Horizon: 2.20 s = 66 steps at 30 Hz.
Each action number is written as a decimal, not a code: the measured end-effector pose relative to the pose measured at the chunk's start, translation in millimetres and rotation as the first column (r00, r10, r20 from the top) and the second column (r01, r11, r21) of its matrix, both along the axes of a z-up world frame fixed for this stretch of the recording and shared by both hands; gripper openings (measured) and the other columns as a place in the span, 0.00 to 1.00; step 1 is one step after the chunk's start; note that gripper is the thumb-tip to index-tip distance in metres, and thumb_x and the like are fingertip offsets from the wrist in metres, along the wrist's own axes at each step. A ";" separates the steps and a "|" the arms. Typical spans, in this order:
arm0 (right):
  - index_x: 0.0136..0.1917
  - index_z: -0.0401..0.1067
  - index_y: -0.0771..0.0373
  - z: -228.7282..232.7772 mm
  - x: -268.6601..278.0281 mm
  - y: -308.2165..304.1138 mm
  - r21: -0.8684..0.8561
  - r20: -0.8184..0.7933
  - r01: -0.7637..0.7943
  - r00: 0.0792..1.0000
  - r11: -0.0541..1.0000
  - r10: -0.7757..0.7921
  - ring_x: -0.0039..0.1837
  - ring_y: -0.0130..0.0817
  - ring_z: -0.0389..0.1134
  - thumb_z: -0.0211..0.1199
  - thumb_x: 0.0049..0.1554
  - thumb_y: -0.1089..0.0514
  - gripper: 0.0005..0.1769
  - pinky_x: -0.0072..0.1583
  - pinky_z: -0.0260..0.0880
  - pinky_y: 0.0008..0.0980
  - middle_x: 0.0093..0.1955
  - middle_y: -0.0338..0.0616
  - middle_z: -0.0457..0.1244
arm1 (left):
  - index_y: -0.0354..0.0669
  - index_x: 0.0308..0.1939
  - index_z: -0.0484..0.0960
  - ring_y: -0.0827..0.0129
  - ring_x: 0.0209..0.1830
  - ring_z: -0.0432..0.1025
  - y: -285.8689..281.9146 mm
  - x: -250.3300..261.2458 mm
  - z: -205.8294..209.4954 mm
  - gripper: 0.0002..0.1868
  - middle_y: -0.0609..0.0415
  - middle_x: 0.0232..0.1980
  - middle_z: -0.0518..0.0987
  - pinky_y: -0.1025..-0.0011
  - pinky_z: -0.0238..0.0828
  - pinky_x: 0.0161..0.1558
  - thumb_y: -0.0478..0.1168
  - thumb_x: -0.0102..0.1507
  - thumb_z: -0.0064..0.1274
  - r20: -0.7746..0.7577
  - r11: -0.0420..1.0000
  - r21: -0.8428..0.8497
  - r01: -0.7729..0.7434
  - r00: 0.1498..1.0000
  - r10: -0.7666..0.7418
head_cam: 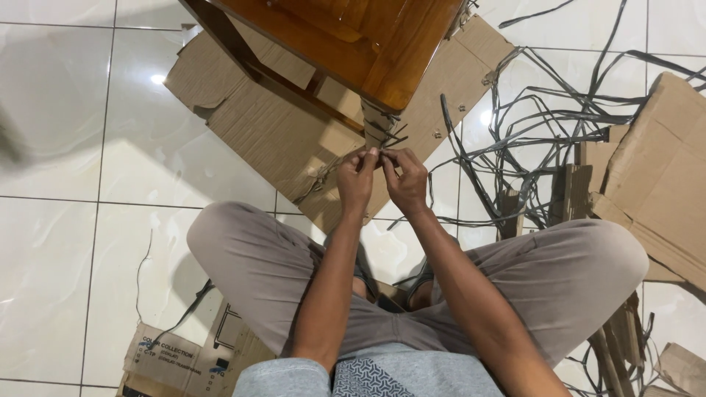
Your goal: The recorder is wrapping protective plastic strips around the legs of a wooden table.
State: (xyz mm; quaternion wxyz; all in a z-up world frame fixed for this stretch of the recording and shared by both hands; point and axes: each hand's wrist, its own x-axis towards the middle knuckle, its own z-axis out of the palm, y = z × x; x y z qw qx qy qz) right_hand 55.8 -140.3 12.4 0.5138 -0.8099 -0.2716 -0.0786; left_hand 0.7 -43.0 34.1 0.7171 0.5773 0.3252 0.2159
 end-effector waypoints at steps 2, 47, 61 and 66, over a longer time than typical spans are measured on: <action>0.51 0.78 0.64 5.4 -2.0 1.0 0.012 -0.013 -0.013 1.000 1.000 0.013 0.46 0.46 0.73 0.64 0.62 0.67 0.04 0.46 0.76 0.37 0.42 0.48 0.67 | 0.30 0.41 0.83 0.65 0.45 0.75 0.8 -4.3 11.4 0.12 0.43 0.39 0.82 0.59 0.76 0.49 0.39 0.66 0.58 -0.008 1.000 -0.008 0.005 1.000 -0.006; 0.53 0.76 0.64 2.7 0.8 -11.2 0.235 -0.434 0.101 0.901 0.967 0.012 0.43 0.30 0.69 0.67 0.62 0.62 0.05 0.49 0.71 0.32 0.39 0.46 0.69 | 0.34 0.42 0.86 0.59 0.40 0.80 14.5 21.9 -49.5 0.13 0.43 0.38 0.83 0.56 0.80 0.44 0.39 0.59 0.68 -0.069 0.922 -0.384 -0.046 0.997 0.021; 0.56 0.74 0.63 3.7 0.4 -15.3 0.198 -0.442 0.178 0.894 0.964 -0.074 0.43 0.30 0.68 0.64 0.62 0.65 0.08 0.50 0.71 0.33 0.41 0.46 0.69 | 0.34 0.43 0.84 0.65 0.34 0.80 15.2 33.2 -56.1 0.06 0.44 0.38 0.83 0.74 0.80 0.31 0.34 0.64 0.58 0.024 0.933 -0.349 -0.083 0.995 0.097; 0.56 0.72 0.63 4.5 -2.0 -17.2 0.189 -0.419 0.216 0.900 0.958 -0.120 0.42 0.30 0.67 0.65 0.63 0.63 0.08 0.50 0.70 0.34 0.40 0.46 0.68 | 0.30 0.44 0.84 0.65 0.34 0.81 13.8 34.5 -65.0 0.08 0.41 0.37 0.83 0.73 0.79 0.31 0.27 0.63 0.53 0.045 0.944 -0.316 -0.092 0.993 0.112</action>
